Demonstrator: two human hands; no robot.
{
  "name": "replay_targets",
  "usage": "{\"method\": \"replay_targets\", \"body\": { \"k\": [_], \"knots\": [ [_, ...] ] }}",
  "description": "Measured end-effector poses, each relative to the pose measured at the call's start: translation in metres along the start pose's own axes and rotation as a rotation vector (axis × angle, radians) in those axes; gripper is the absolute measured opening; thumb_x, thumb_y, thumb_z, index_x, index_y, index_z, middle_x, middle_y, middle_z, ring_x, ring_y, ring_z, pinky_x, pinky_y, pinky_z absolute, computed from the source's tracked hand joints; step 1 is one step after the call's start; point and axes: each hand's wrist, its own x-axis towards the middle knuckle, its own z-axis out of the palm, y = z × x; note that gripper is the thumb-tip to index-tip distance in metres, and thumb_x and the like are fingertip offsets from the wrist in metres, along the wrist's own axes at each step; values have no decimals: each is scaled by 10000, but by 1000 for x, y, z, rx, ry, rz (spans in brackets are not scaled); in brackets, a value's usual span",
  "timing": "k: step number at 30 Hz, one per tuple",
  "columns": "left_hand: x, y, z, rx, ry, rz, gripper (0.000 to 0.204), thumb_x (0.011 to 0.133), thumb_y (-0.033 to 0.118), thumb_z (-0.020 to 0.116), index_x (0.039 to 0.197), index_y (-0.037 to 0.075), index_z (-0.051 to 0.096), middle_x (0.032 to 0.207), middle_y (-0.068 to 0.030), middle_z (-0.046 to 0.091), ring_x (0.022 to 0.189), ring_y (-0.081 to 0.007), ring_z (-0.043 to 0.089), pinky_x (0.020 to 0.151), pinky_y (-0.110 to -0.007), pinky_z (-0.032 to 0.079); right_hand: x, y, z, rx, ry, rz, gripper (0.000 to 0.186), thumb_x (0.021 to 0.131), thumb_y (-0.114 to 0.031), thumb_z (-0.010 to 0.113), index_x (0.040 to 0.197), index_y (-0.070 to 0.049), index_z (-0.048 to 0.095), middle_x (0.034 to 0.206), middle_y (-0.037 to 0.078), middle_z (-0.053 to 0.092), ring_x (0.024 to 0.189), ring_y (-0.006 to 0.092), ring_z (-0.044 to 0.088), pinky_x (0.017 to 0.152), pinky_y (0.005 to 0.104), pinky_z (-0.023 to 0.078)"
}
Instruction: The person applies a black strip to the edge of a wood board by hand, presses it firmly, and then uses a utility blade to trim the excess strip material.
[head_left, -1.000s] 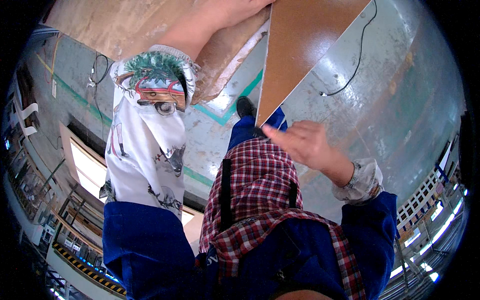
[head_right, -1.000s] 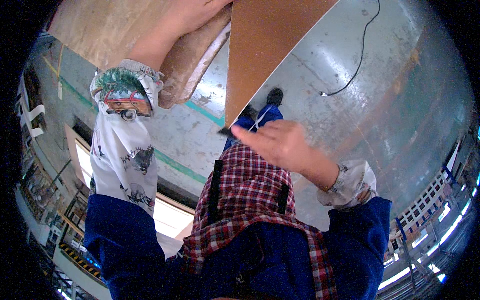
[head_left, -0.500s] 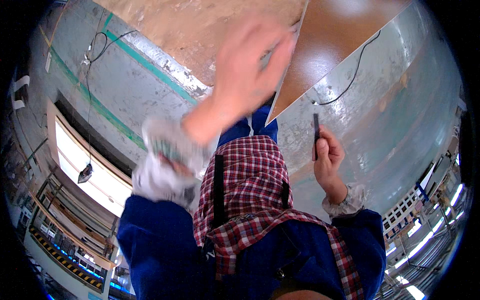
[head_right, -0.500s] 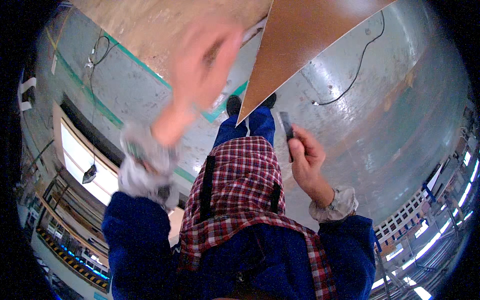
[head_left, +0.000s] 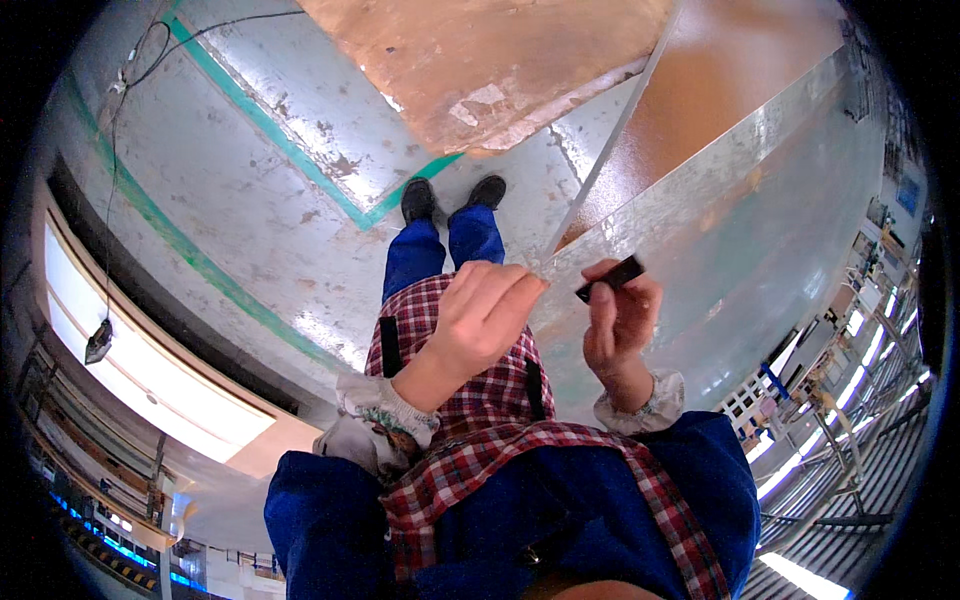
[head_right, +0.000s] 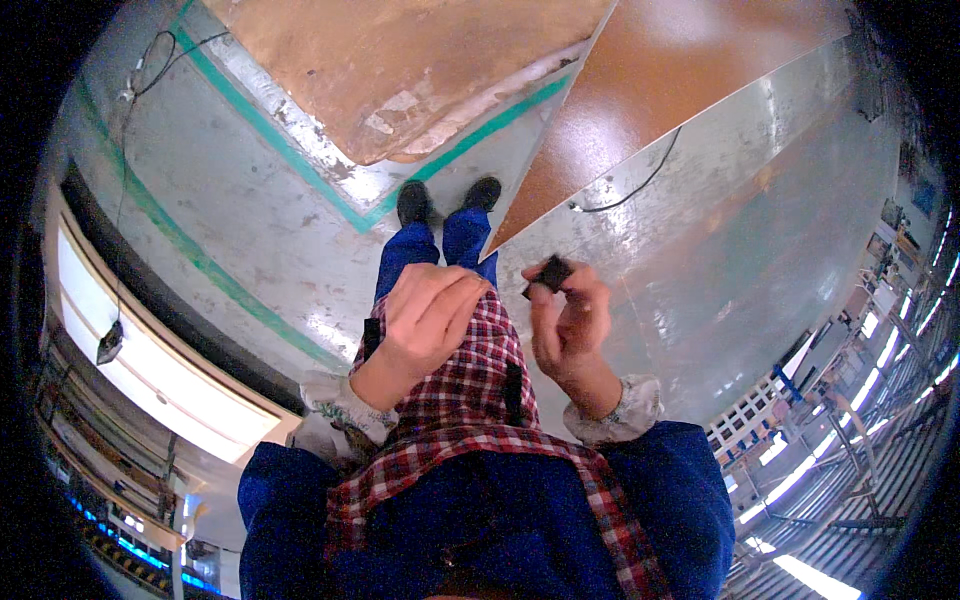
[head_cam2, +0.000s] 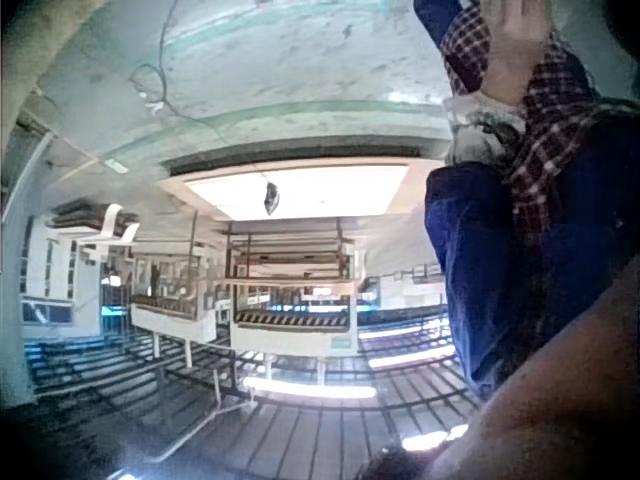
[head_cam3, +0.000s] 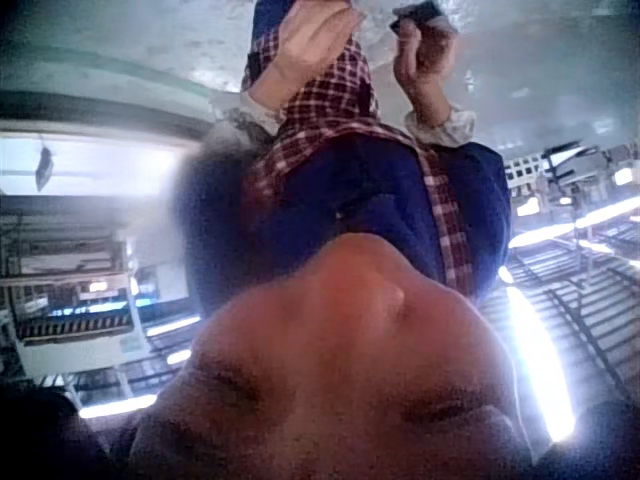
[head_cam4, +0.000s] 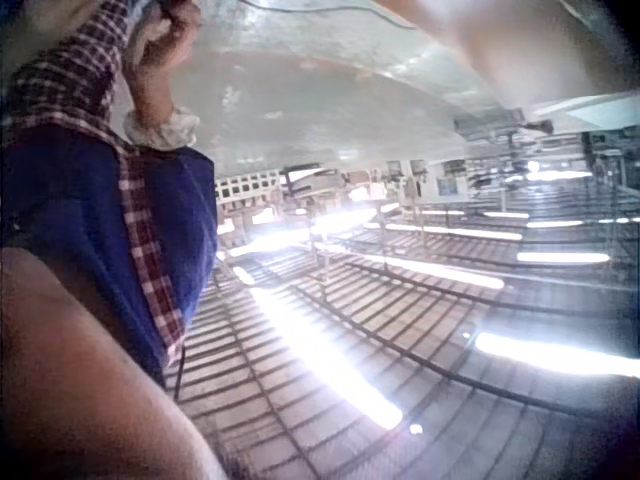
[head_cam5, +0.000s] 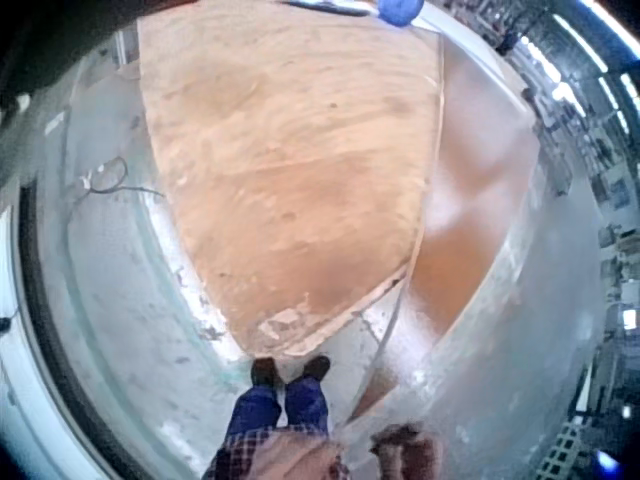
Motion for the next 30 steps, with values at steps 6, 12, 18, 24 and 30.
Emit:
{"method": "replay_targets", "body": {
  "k": [6,12,18,24,30],
  "knots": [
    [0,0,6,-69,121,-118,311,646,-81,772,809,30,531,867,-112,611,761,-266,603,625,-353,489,8,-6,10,-430,-78,-210,308,736,83,689,997,-8,554,895,139,610,648,152,566,527,241,463],
    [0,-5,14,-124,186,22,346,674,-117,722,834,49,464,930,-132,627,767,-296,616,640,-379,499,13,-5,17,-460,-79,-259,267,685,81,733,902,-23,619,819,103,626,642,167,594,535,246,482],
    [-3,-8,16,-120,199,50,374,665,-112,708,844,70,434,942,-123,630,760,-280,625,641,-387,491,14,-5,16,-485,-88,-287,279,672,85,739,901,-22,621,816,109,632,667,181,613,549,255,497],
    [-2,-7,18,-81,200,67,390,672,-81,715,869,78,418,957,-112,627,769,-274,626,647,-389,483,14,-7,17,-482,-93,-263,259,666,69,746,881,-20,634,807,111,633,652,180,612,537,257,494],
    [-6,-7,19,-66,192,43,401,667,-78,713,855,90,401,949,-98,624,797,-268,626,656,-384,476,15,-10,16,-521,-126,-262,224,668,64,743,821,-14,599,753,131,616,619,210,601,536,269,475]
  ]
}}
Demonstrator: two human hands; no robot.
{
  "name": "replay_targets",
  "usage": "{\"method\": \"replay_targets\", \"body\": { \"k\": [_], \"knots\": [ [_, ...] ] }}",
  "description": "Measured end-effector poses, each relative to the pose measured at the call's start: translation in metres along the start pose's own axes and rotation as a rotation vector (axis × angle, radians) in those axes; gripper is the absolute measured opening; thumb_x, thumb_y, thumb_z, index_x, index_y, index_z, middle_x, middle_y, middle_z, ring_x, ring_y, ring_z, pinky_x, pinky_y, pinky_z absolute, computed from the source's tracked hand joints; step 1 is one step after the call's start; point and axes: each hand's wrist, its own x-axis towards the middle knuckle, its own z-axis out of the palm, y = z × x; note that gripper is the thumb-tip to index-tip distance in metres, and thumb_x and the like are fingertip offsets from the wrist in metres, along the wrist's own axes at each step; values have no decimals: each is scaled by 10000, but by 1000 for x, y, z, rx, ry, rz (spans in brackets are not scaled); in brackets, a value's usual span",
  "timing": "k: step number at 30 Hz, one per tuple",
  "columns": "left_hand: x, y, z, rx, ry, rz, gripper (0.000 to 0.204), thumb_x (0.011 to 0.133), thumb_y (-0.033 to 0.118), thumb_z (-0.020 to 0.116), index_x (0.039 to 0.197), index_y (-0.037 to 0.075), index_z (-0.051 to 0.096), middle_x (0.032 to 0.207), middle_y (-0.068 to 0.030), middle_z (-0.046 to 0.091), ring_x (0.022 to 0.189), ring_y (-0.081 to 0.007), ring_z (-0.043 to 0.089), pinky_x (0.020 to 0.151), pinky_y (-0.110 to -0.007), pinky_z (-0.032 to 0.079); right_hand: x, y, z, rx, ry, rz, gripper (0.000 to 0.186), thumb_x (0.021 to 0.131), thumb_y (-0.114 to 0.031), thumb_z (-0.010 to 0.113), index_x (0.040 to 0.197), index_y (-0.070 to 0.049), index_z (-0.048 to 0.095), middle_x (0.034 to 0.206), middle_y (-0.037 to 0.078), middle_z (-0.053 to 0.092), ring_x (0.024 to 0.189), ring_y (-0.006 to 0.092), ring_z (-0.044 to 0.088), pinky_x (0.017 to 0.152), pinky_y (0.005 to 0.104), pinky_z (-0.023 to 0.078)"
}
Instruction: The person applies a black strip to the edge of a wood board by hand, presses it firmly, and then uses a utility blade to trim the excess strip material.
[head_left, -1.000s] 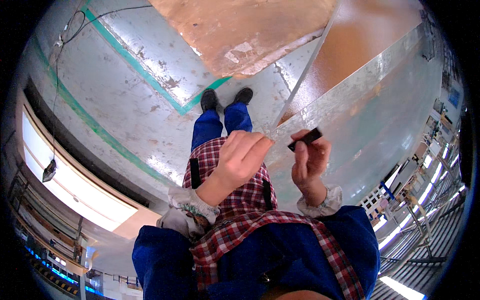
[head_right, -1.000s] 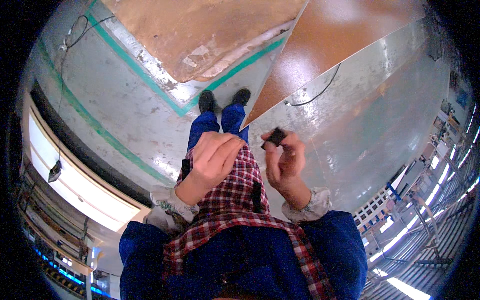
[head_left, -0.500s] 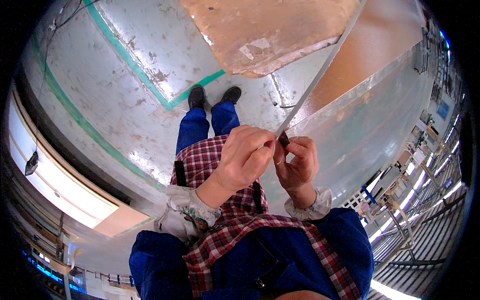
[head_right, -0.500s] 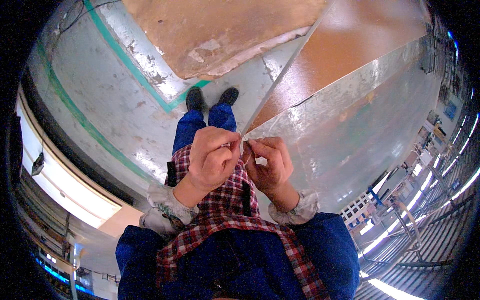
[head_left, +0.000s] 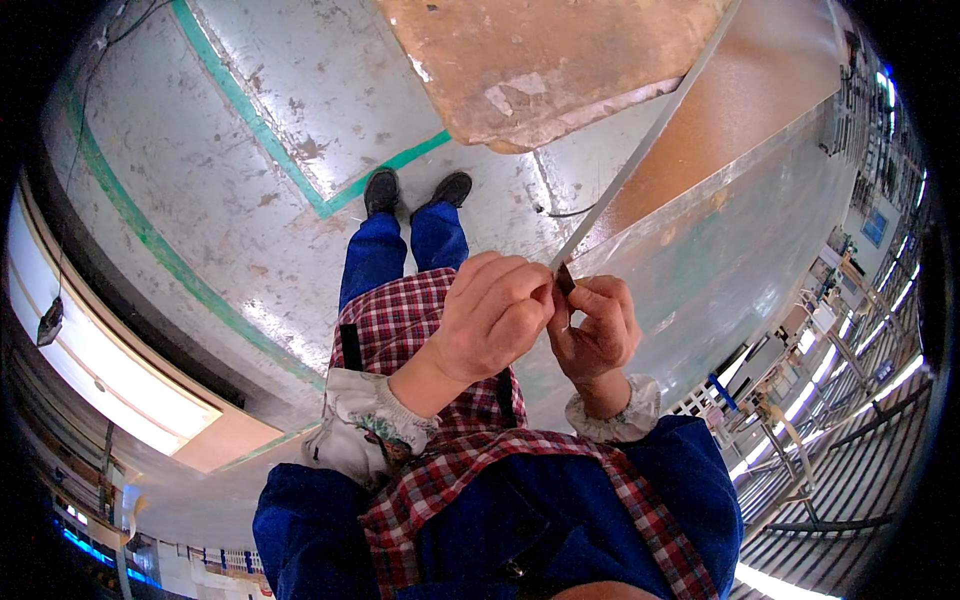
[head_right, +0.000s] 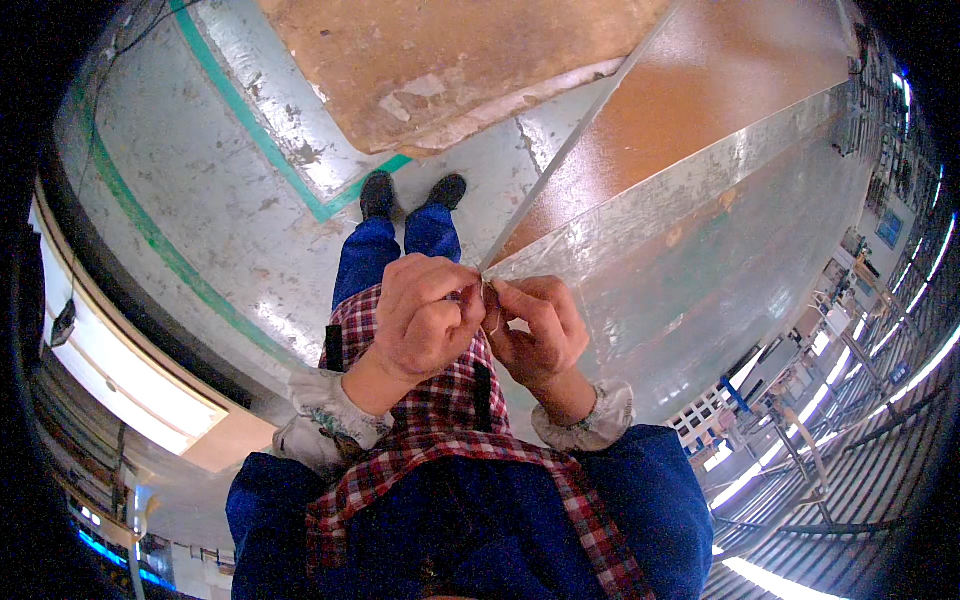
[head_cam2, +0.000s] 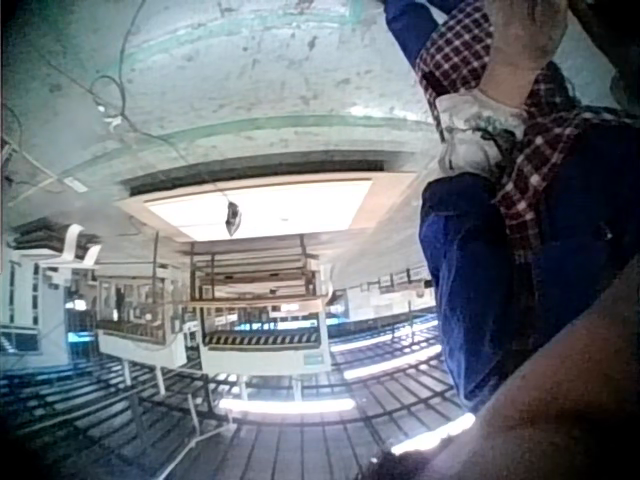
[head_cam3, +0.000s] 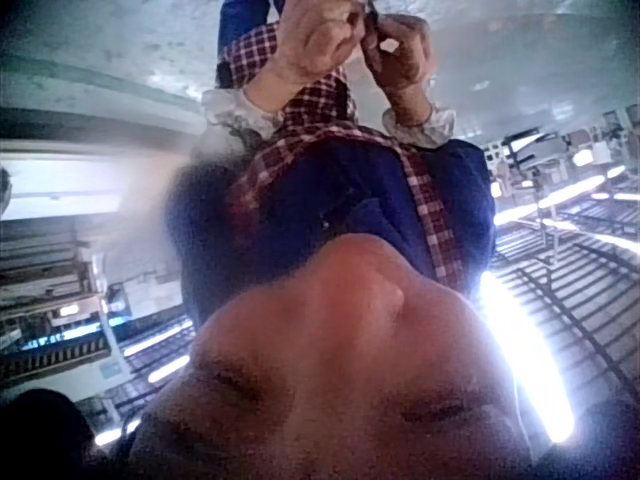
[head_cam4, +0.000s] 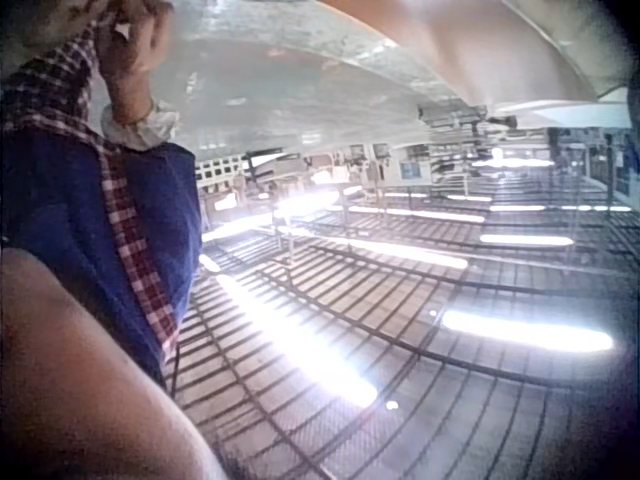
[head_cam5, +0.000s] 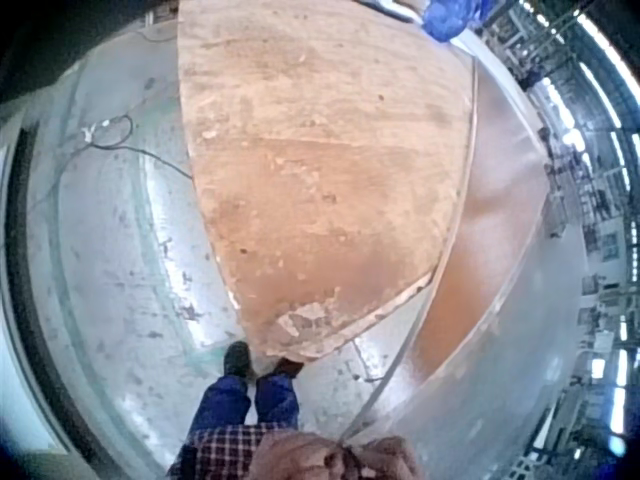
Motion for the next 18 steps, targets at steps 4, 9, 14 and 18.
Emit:
{"method": "replay_targets", "body": {
  "k": [4,9,14,18],
  "knots": [
    [0,0,2,-7,16,-9,403,658,-82,708,839,91,393,948,-99,626,795,-269,627,662,-386,479,1,1,-1,2,-2,-9,236,681,28,759,884,-29,653,771,100,631,602,167,604,516,252,490],
    [3,1,2,10,19,-21,392,663,-85,699,832,90,392,940,-100,628,790,-270,627,664,-387,480,0,0,-1,-8,11,16,238,687,20,763,891,-36,656,779,91,632,597,158,602,507,248,485],
    [3,2,2,-5,25,-29,379,679,-78,695,826,89,389,934,-100,630,788,-273,628,674,-390,481,0,-2,-3,-17,-12,28,247,683,22,764,897,-39,658,785,85,634,596,143,600,501,241,481],
    [1,2,1,-1,30,-37,379,684,-77,694,826,90,385,931,-98,631,785,-274,627,675,-389,481,2,-5,-3,-24,-25,36,234,655,59,759,800,-21,594,740,126,614,582,192,587,476,248,438]
  ]
}}
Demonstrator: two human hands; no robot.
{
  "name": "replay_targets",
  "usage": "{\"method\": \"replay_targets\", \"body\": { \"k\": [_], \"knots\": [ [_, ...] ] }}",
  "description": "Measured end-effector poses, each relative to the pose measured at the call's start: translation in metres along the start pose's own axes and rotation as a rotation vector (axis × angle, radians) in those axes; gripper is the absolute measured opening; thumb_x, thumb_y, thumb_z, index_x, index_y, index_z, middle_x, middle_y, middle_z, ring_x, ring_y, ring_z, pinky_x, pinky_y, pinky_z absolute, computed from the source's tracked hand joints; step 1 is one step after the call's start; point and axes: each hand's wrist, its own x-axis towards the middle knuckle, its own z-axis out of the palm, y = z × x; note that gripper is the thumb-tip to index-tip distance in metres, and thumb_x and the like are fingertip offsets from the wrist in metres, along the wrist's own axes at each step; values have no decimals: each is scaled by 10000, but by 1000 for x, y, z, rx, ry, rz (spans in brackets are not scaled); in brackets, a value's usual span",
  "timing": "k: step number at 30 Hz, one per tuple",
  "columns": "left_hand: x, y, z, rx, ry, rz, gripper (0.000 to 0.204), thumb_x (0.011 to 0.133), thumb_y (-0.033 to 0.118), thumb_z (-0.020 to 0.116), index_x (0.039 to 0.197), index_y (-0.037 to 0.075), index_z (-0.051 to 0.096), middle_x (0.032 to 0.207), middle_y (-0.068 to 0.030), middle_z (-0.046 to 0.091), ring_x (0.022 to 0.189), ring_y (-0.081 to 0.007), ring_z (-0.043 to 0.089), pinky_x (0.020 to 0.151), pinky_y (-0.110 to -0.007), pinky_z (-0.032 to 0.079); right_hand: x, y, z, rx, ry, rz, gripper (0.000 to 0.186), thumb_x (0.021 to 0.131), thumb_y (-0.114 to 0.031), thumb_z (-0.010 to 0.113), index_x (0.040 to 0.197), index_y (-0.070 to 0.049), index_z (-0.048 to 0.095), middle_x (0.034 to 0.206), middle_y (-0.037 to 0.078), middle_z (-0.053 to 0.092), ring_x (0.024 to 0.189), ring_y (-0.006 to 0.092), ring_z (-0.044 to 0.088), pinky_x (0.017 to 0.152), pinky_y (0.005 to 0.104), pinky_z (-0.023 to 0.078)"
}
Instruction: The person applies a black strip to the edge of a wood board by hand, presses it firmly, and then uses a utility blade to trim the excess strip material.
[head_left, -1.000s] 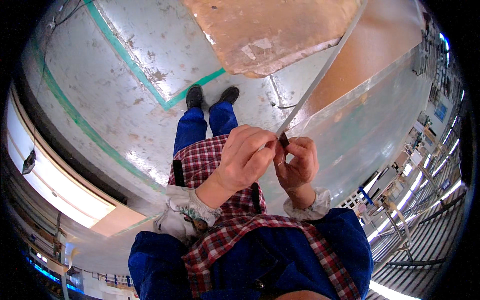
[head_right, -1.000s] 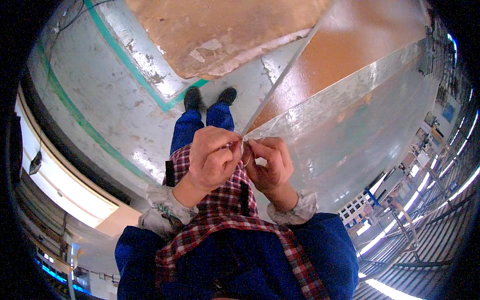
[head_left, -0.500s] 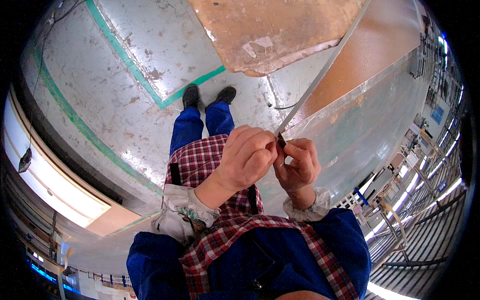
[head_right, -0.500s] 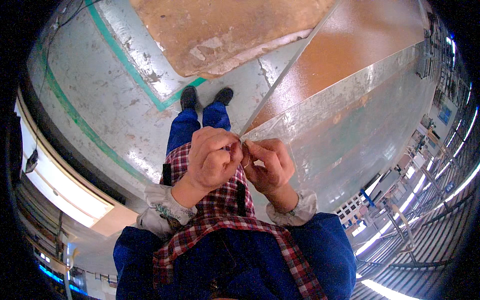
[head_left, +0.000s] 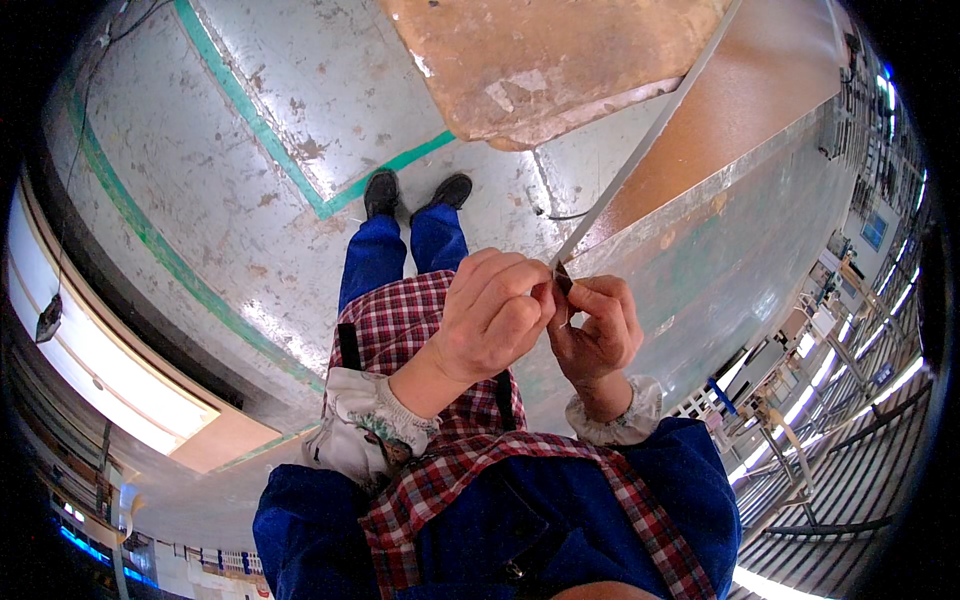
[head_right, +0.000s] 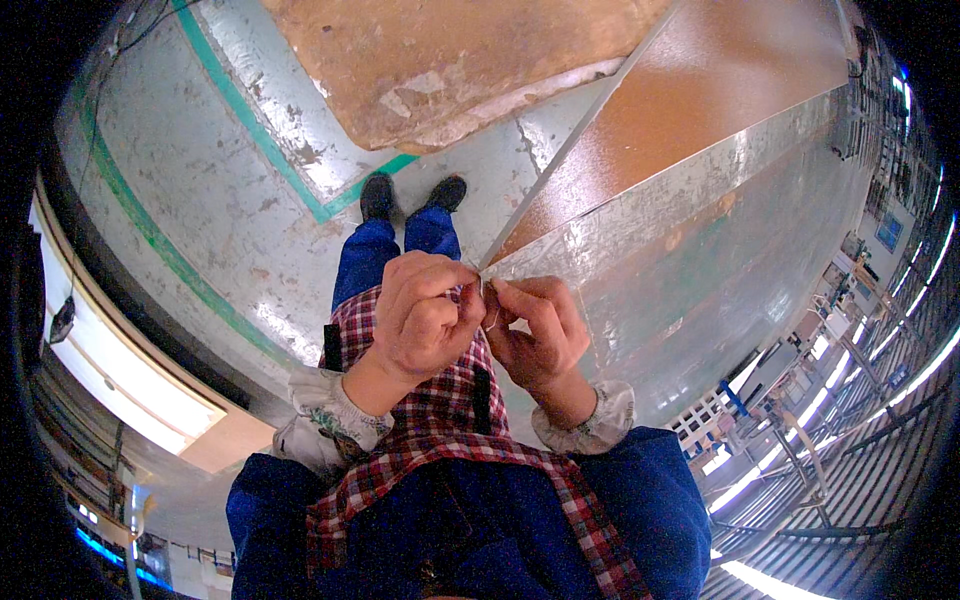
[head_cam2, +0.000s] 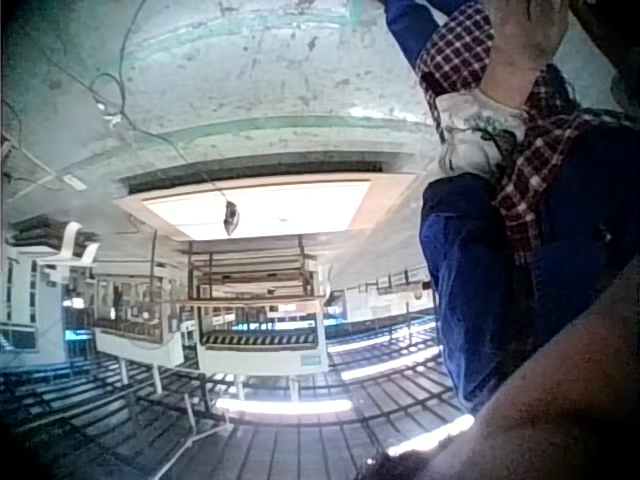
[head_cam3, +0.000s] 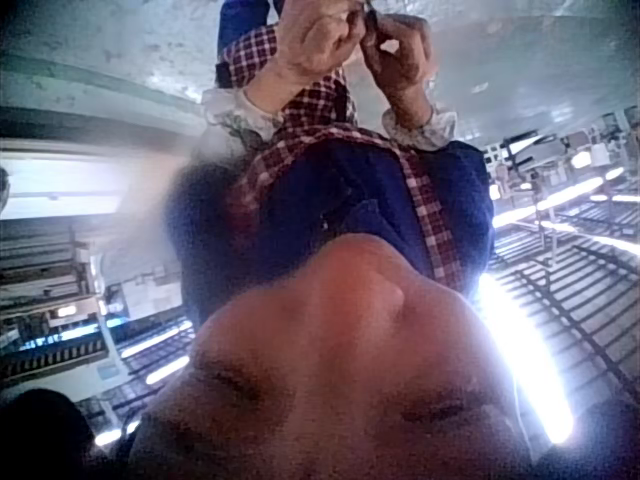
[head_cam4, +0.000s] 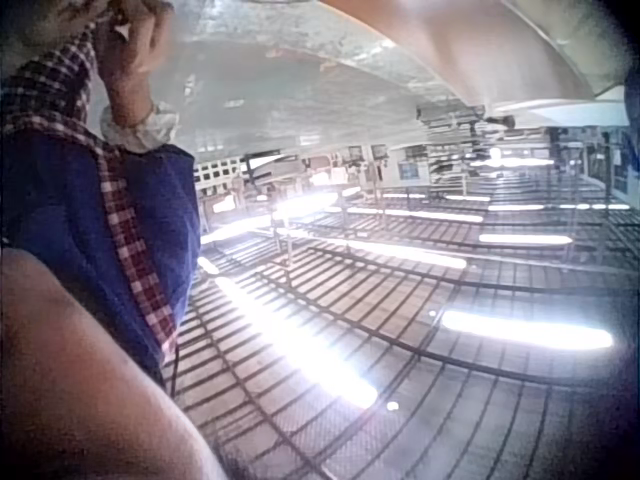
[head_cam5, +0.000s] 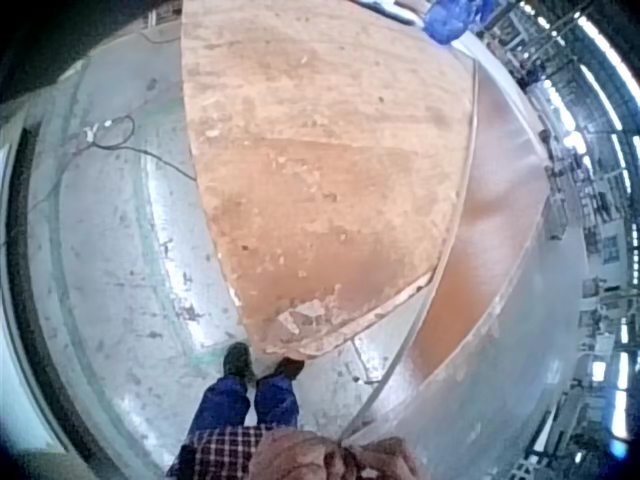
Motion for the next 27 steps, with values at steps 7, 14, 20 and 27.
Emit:
{"method": "replay_targets", "body": {
  "k": [7,14,20,27],
  "knots": [
    [1,-5,2,-22,15,5,380,684,-77,697,808,91,380,922,-93,630,778,-271,625,666,-381,482,1,-5,0,-86,-25,30,208,660,58,749,798,-33,622,728,117,614,574,181,588,469,258,451],
    [1,-7,2,-25,10,11,396,664,-83,702,801,97,376,904,-88,629,772,-270,622,659,-378,475,-3,1,1,-100,-51,25,323,670,20,753,967,-81,677,798,65,619,589,146,592,483,251,472],
    [-9,-7,-4,-40,15,4,373,652,-103,678,774,97,388,879,-79,618,733,-255,599,633,-361,453,-8,7,4,-132,-144,74,299,664,43,737,932,-70,669,785,75,621,613,166,592,490,261,471],
    [-16,-10,-12,-32,28,-110,326,648,-116,650,707,95,409,850,-94,584,719,-250,553,638,-359,441,-4,4,-1,-97,-12,-79,235,685,59,744,858,-50,630,740,71,606,554,123,551,453,225,415]
  ]
}}
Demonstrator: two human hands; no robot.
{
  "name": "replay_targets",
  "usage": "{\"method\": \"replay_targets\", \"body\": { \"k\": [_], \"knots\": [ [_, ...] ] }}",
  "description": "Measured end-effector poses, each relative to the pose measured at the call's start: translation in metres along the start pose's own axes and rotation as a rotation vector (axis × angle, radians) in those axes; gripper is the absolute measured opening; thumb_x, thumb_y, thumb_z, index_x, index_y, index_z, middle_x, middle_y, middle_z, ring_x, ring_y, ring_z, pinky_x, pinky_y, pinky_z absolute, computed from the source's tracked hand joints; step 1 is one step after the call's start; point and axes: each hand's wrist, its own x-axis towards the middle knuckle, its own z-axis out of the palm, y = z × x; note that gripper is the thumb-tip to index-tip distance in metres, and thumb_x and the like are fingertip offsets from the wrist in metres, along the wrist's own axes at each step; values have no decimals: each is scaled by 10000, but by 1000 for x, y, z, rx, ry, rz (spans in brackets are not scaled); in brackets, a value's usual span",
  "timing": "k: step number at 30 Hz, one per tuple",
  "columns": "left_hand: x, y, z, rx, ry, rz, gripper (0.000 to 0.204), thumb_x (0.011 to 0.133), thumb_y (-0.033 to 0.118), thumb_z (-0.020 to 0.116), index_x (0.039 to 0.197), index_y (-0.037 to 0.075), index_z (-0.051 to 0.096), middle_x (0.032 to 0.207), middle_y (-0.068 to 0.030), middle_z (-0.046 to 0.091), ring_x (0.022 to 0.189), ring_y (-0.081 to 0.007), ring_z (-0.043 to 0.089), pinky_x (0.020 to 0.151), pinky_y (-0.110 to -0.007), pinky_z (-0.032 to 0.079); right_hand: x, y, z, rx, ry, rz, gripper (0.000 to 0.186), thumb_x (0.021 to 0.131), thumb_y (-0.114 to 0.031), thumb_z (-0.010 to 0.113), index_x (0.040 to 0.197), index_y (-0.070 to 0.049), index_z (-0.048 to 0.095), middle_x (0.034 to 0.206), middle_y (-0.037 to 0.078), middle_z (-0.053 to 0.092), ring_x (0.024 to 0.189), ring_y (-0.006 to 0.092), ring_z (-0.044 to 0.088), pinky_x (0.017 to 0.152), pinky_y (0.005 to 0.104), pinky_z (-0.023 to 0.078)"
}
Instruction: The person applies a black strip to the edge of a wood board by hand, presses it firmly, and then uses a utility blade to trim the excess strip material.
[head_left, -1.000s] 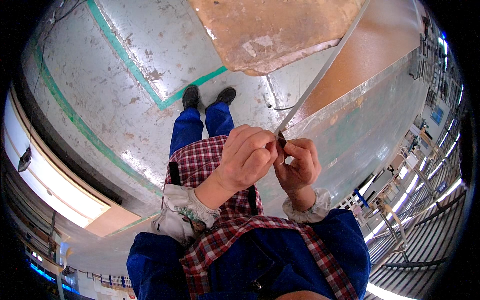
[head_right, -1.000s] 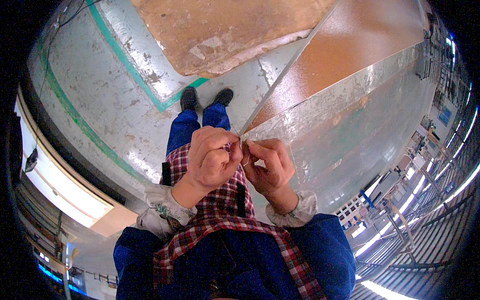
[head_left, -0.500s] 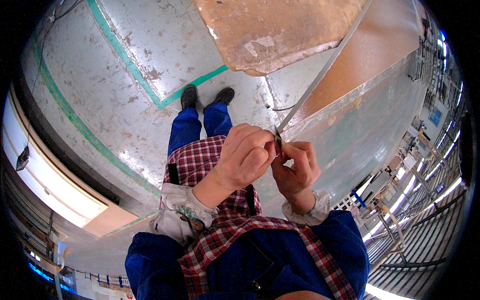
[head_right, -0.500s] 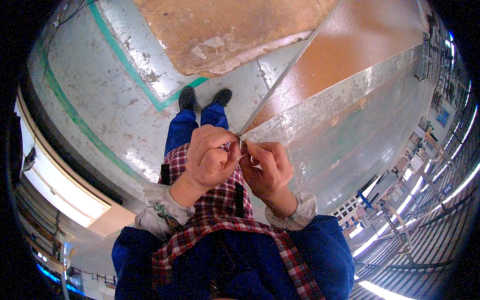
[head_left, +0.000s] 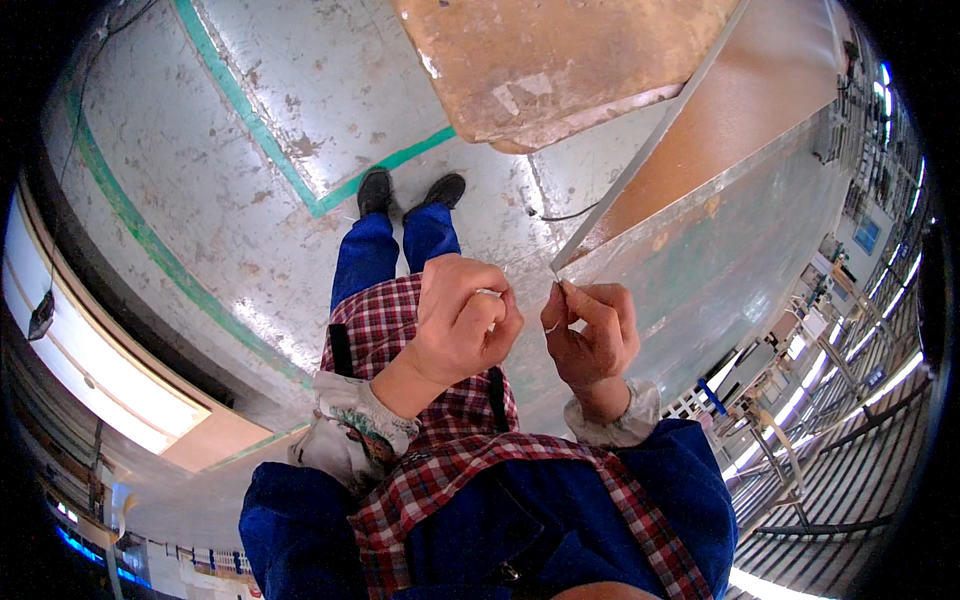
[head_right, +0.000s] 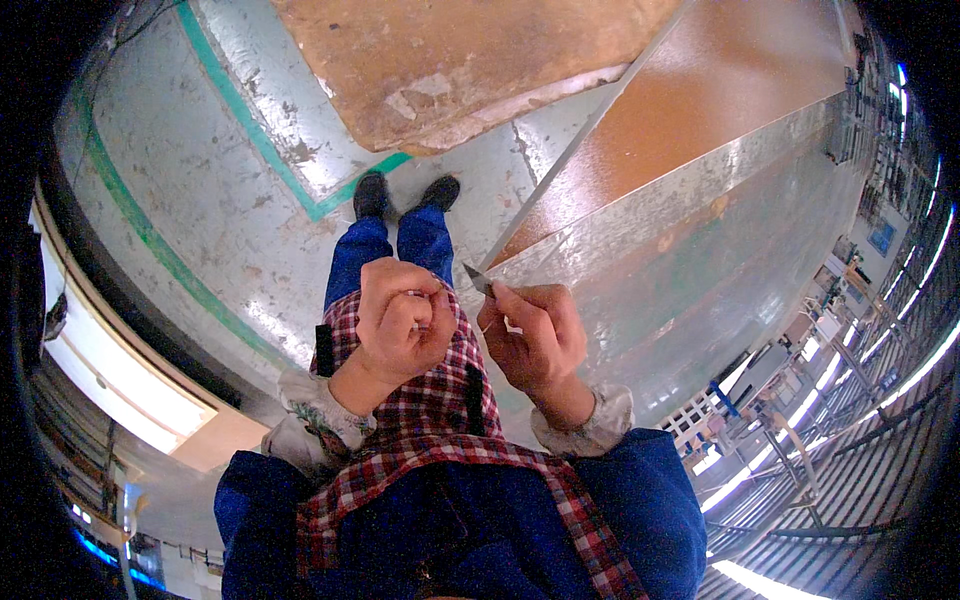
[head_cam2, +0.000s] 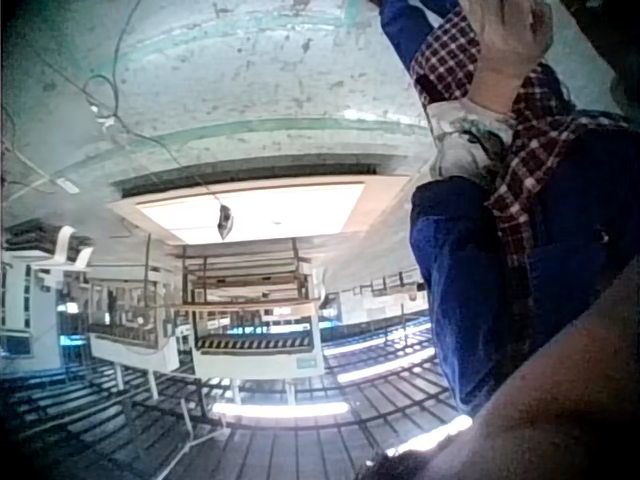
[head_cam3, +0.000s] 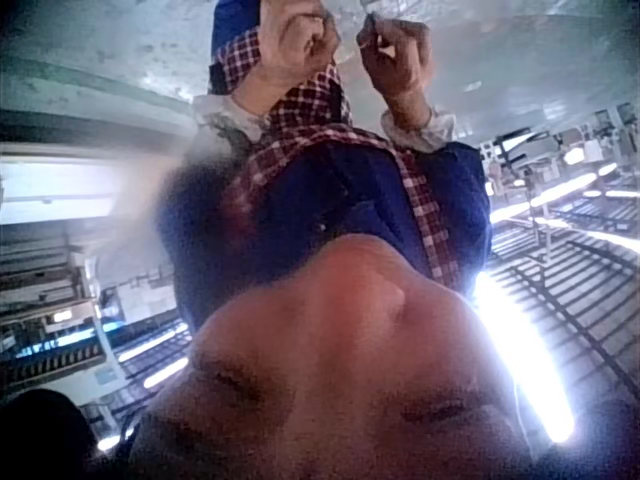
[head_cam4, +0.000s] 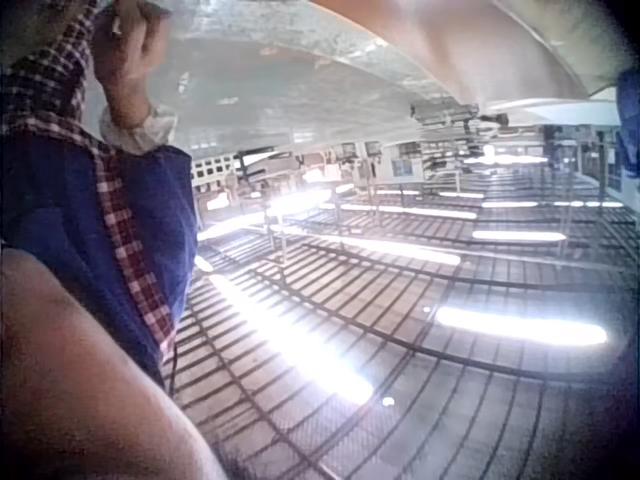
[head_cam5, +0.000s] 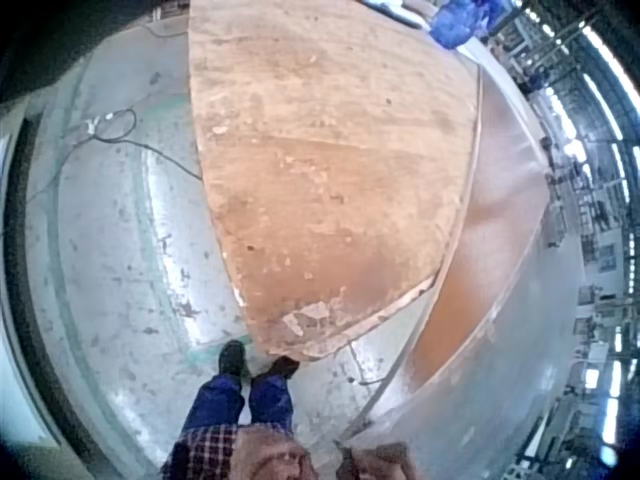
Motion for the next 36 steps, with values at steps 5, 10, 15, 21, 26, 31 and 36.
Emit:
{"method": "replay_targets", "body": {
  "k": [5,10,15,21,26,31,36],
  "knots": [
    [1,-1,-3,7,-7,2,302,649,-123,637,731,86,435,857,-90,579,723,-255,549,650,-359,439,4,-3,0,-39,8,11,290,659,27,769,909,-67,654,755,69,620,546,137,559,458,235,449],
    [-1,-3,-4,10,-7,-22,300,637,-128,641,738,77,446,854,-94,573,709,-261,539,648,-354,432,5,-4,2,27,-4,40,276,667,42,759,897,-63,648,746,64,615,541,126,559,457,227,448],
    [-2,-6,-4,11,-5,-33,314,606,-138,641,716,71,434,843,-98,570,699,-262,534,632,-346,426,7,-5,4,-14,18,16,264,672,40,755,877,-59,623,734,69,605,539,134,553,448,228,432],
    [-2,-8,-3,15,0,-41,316,583,-142,637,677,72,424,824,-99,570,694,-261,533,628,-340,422,9,-7,6,-45,31,-2,252,685,44,748,832,-55,569,714,90,586,530,154,530,422,241,388],
    [-2,-9,-4,27,-38,-50,300,589,-137,633,676,64,429,832,-103,570,714,-260,534,643,-339,424,6,-5,5,7,19,25,244,692,58,742,839,-49,579,716,93,584,536,135,528,429,244,394],
    [-6,-8,-10,15,-29,-115,256,626,-125,616,689,56,446,852,-117,569,732,-260,535,647,-326,428,0,2,13,6,-47,134,244,666,27,750,863,-72,645,761,57,609,589,172,570,487,279,457],
    [-4,-8,-11,-188,-9,-356,111,787,-53,553,847,24,499,918,-116,583,801,-198,544,701,-289,440,-3,11,8,245,-246,370,151,727,-30,739,830,-58,632,745,28,593,613,125,534,520,265,415]
  ]
}}
